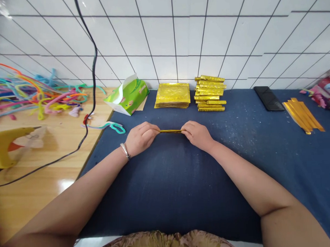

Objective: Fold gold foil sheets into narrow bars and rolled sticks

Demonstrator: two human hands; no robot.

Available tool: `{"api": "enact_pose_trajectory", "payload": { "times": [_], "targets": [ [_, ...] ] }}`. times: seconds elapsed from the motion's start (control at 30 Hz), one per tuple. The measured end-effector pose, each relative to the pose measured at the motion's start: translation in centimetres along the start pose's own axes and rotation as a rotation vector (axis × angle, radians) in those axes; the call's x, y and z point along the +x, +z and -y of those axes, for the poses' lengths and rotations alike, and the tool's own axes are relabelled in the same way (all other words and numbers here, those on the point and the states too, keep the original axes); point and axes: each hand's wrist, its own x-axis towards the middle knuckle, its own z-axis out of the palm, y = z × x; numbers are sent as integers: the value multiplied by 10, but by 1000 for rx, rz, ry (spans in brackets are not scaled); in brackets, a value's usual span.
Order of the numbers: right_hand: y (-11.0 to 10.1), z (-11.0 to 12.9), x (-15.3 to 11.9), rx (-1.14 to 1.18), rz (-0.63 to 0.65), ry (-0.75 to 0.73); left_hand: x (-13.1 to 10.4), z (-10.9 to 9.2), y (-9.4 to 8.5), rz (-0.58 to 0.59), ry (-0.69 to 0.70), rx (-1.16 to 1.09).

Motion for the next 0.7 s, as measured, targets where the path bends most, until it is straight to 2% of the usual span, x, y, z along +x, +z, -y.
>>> {"api": "enact_pose_trajectory", "payload": {
  "times": [0.17,0.4,0.53,0.7],
  "targets": [
    [1,-2,-3,-214,-21,-115,3,2,4,-5,-77,-23],
    [-2,-1,0,-488,-28,-342,1,5,2,33,20,139],
    [-4,4,-1,-560,41,-407,3,4,-3,134,82,167],
    [-7,14,-4,-550,148,-411,7,2,-8,278,100,140]
  ]
}}
